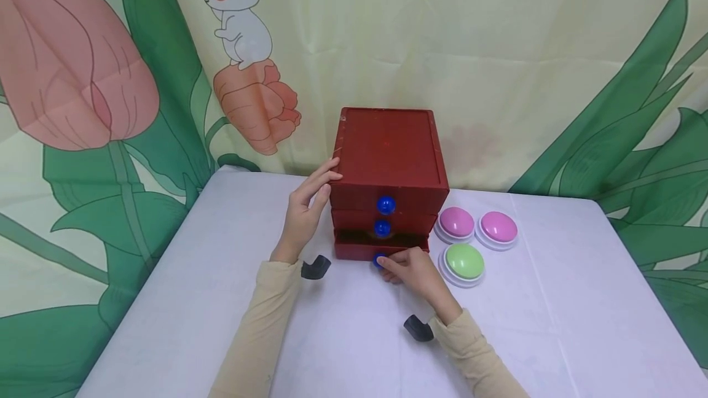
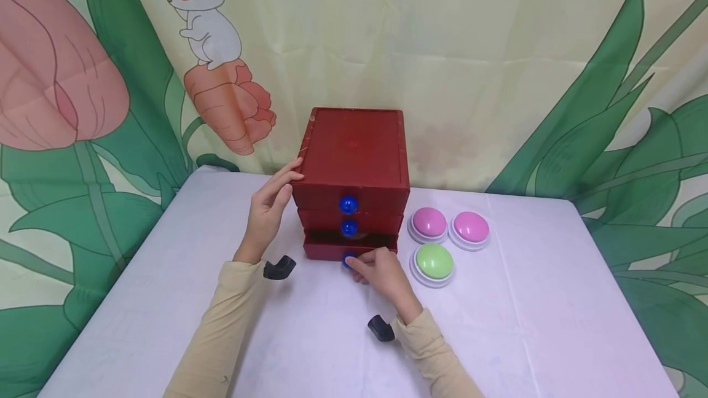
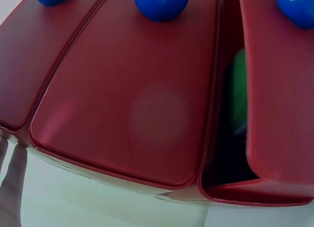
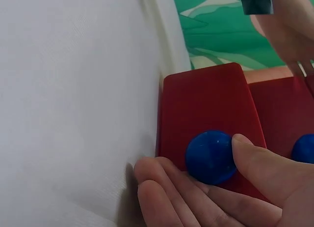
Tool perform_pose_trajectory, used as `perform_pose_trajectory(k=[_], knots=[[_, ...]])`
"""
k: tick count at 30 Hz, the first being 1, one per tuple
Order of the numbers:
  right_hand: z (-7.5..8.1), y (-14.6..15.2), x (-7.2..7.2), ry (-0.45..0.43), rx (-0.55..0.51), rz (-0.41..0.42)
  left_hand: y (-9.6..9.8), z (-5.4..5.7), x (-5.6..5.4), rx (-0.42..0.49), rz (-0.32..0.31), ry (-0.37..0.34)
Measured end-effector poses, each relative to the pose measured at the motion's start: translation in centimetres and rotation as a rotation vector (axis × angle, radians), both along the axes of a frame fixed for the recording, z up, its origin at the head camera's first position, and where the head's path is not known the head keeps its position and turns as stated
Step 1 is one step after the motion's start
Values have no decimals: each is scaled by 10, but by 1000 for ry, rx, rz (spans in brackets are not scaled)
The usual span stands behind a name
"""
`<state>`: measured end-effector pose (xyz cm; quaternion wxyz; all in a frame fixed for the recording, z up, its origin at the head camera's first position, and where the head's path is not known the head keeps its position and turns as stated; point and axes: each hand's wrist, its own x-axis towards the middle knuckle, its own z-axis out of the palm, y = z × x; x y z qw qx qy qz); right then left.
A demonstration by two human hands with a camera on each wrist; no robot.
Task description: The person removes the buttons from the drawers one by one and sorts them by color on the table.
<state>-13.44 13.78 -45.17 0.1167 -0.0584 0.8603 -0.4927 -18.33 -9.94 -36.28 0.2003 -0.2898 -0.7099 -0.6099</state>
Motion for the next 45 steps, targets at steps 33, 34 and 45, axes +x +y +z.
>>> perform_pose_trajectory(k=[33, 34, 45], knots=[[-2, 0, 36, 58, 28, 32, 0, -2, -1, 12, -10, -44], [-2, 0, 36, 55, 26, 33, 0, -2, -1, 13, -10, -46], [0, 1, 47, 48, 1, 58, 0, -2, -1, 28, -20, -30]])
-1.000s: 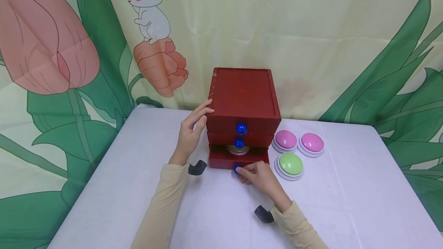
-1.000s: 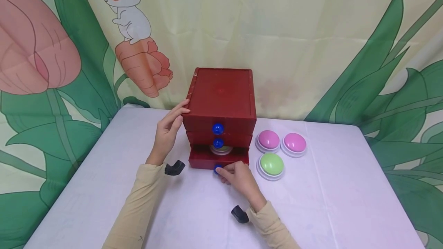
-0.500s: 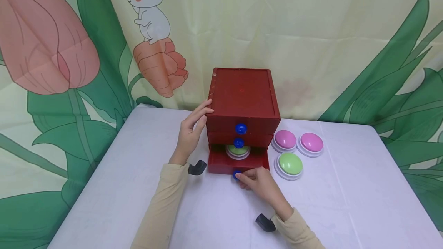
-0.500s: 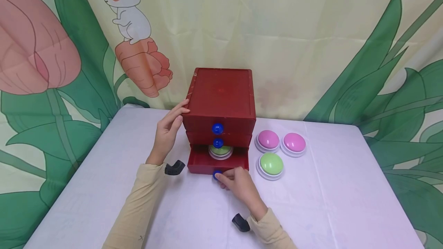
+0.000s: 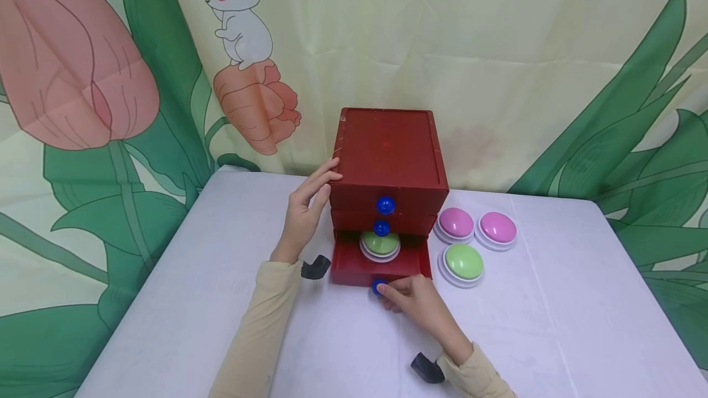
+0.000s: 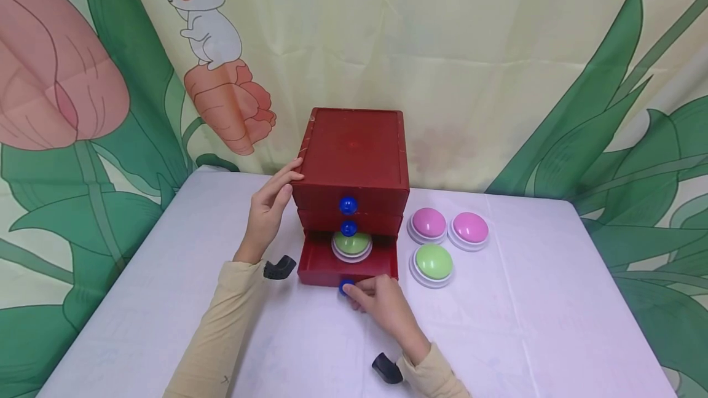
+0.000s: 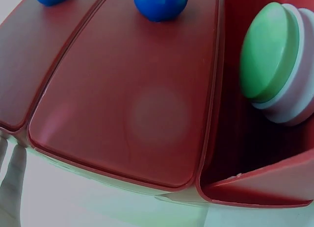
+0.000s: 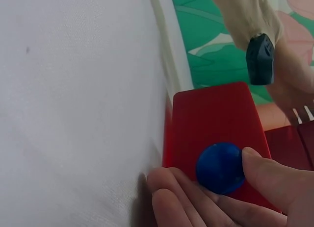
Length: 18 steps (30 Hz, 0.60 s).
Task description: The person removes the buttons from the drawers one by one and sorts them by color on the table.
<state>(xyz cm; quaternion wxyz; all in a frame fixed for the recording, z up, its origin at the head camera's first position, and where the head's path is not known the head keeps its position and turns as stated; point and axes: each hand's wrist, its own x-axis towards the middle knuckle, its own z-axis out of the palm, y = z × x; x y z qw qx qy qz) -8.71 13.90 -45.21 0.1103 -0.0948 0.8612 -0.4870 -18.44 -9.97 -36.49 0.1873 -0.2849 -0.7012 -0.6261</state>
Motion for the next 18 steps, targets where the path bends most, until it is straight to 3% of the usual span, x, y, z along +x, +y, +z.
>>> perform_pose_trajectory(k=[18], knots=[[1, -2, 23, 20, 56, -4, 0, 2, 1, -8, 7, -9]])
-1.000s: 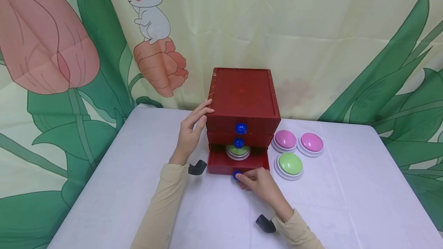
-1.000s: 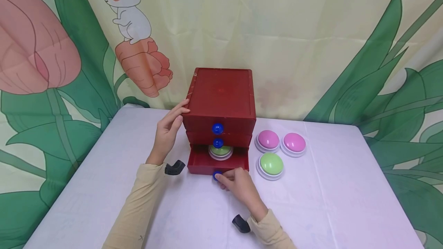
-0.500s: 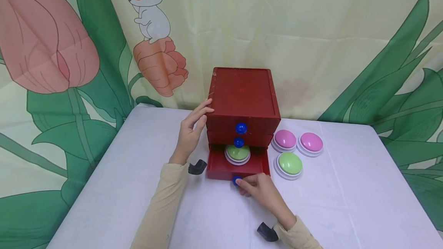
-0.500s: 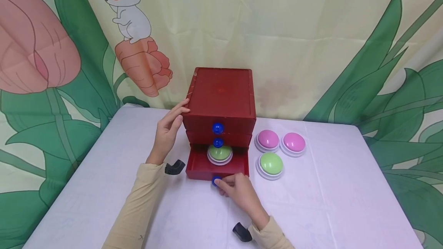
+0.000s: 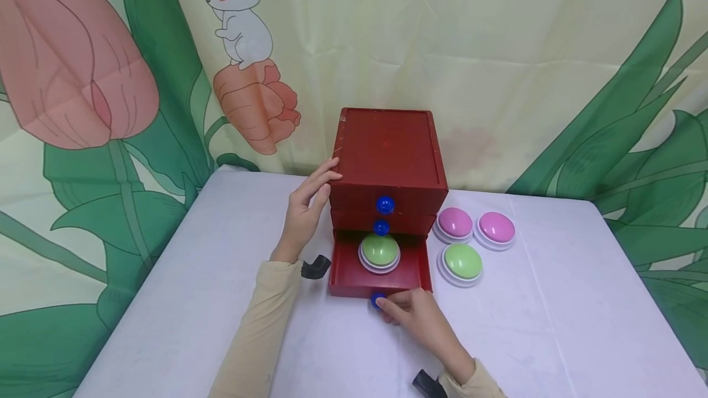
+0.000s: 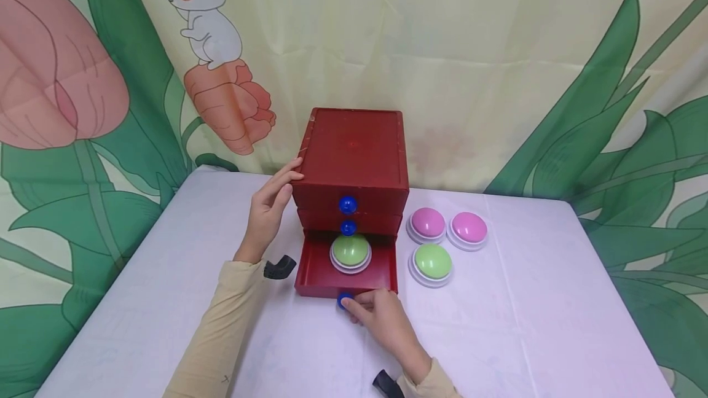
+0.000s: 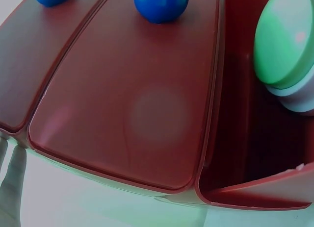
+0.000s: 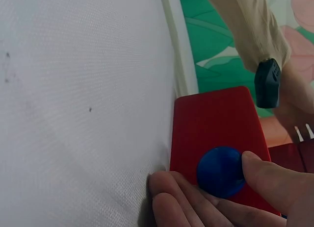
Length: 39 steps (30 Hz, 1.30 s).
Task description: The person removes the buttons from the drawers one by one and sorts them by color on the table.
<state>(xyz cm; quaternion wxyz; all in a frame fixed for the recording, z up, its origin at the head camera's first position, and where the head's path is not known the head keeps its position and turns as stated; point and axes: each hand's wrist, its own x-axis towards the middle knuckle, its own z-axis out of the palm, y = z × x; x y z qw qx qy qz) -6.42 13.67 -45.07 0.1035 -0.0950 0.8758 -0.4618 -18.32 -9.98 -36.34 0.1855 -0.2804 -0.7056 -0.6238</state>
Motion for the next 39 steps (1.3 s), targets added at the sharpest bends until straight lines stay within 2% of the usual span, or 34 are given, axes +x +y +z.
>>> perform_pose_trajectory(k=[10, 29, 34, 39], knots=[[-1, -3, 7, 1, -14, -10, 0, 1, 0, -3, -1, 4], [2, -4, 14, -63, -26, 10, 0, 2, 1, -17, -1, -11], [8, -4, 17, -57, -22, 5, 0, 1, 1, -10, -1, -8], [18, 0, 18, -4, 21, -2, 0, 1, 2, -8, 1, -4]])
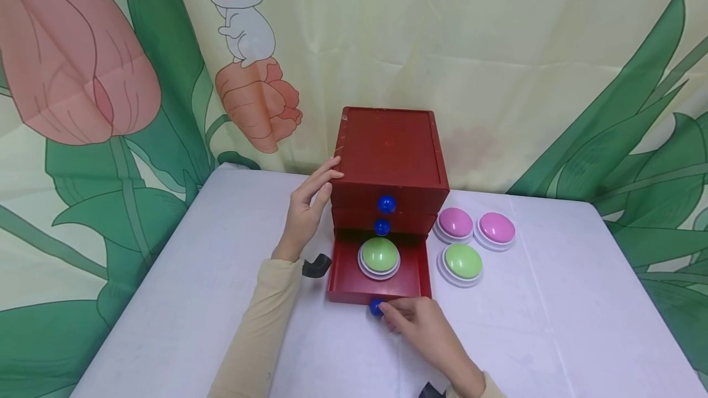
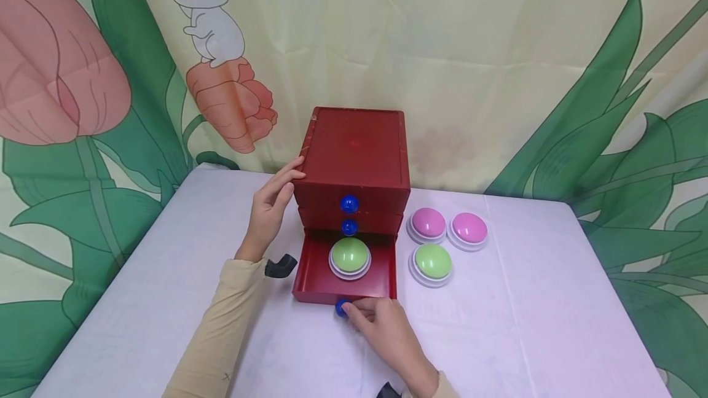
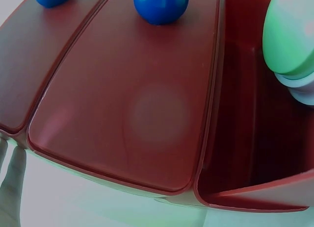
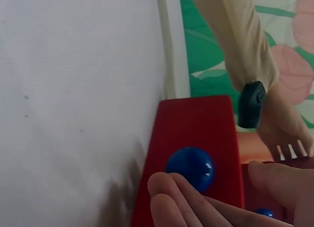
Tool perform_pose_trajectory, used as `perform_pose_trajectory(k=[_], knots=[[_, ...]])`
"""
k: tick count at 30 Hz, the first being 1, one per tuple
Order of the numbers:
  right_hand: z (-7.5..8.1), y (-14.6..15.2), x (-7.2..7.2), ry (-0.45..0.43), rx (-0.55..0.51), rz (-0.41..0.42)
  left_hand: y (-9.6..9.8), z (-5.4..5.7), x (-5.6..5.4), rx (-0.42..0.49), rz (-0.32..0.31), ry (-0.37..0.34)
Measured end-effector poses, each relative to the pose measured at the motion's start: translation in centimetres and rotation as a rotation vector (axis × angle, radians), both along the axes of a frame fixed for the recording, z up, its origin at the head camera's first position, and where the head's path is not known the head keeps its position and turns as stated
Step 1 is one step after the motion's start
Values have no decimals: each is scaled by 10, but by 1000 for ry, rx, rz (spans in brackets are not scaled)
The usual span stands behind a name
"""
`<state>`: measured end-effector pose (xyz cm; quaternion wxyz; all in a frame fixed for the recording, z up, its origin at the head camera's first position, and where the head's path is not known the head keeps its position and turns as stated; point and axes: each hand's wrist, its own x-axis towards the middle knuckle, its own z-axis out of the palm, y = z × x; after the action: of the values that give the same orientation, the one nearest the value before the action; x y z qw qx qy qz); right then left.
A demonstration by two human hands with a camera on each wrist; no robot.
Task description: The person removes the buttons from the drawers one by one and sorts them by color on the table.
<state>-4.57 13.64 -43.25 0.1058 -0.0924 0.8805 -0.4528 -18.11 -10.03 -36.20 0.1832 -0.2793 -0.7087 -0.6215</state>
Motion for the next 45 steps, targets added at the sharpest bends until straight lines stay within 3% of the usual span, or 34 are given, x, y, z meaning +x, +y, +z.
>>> perform_pose_trajectory(k=[22, 29, 35, 45], knots=[[39, 4, -10, 1, 30, -90, 1, 0, -1, 3, -5, 6], [41, 3, -16, 125, 116, -159, 1, -1, -1, -1, 2, 0], [39, 1, -20, 215, 179, -150, 0, -1, 0, 0, 5, -2], [29, -1, -34, 262, 217, -129, 1, -1, 0, 5, 1, 6]])
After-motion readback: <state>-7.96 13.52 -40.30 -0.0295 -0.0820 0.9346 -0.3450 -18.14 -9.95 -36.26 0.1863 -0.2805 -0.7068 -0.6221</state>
